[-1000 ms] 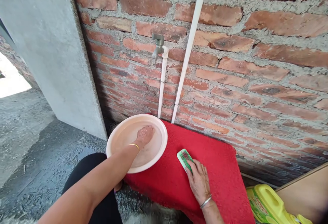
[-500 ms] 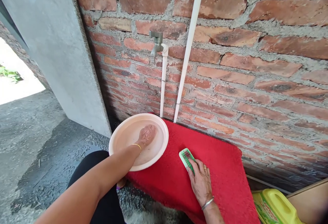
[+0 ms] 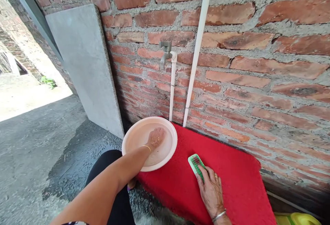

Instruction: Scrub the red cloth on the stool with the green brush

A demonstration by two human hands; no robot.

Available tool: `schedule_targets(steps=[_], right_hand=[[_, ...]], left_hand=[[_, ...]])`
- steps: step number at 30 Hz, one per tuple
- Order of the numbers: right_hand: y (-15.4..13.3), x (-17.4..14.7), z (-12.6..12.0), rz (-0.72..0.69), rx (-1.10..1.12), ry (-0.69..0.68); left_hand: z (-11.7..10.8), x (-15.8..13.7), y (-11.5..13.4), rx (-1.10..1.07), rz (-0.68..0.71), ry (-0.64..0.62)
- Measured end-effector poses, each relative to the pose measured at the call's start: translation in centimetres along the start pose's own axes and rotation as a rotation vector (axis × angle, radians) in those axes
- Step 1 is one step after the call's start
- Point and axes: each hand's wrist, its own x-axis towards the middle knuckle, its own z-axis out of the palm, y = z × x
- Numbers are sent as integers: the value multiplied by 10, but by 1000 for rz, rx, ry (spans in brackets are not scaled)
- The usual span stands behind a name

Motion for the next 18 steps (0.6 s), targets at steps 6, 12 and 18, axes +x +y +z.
schedule_targets(steps=[6, 12, 18], right_hand=[[5, 10, -9, 60, 199, -31], [-38, 56, -40, 214, 494, -14], [-113, 134, -50, 16, 585, -310]], left_hand=[[7, 6, 1, 55, 56, 42], [4, 11, 6, 99, 88, -58], [-12, 16, 10, 32, 158, -231]])
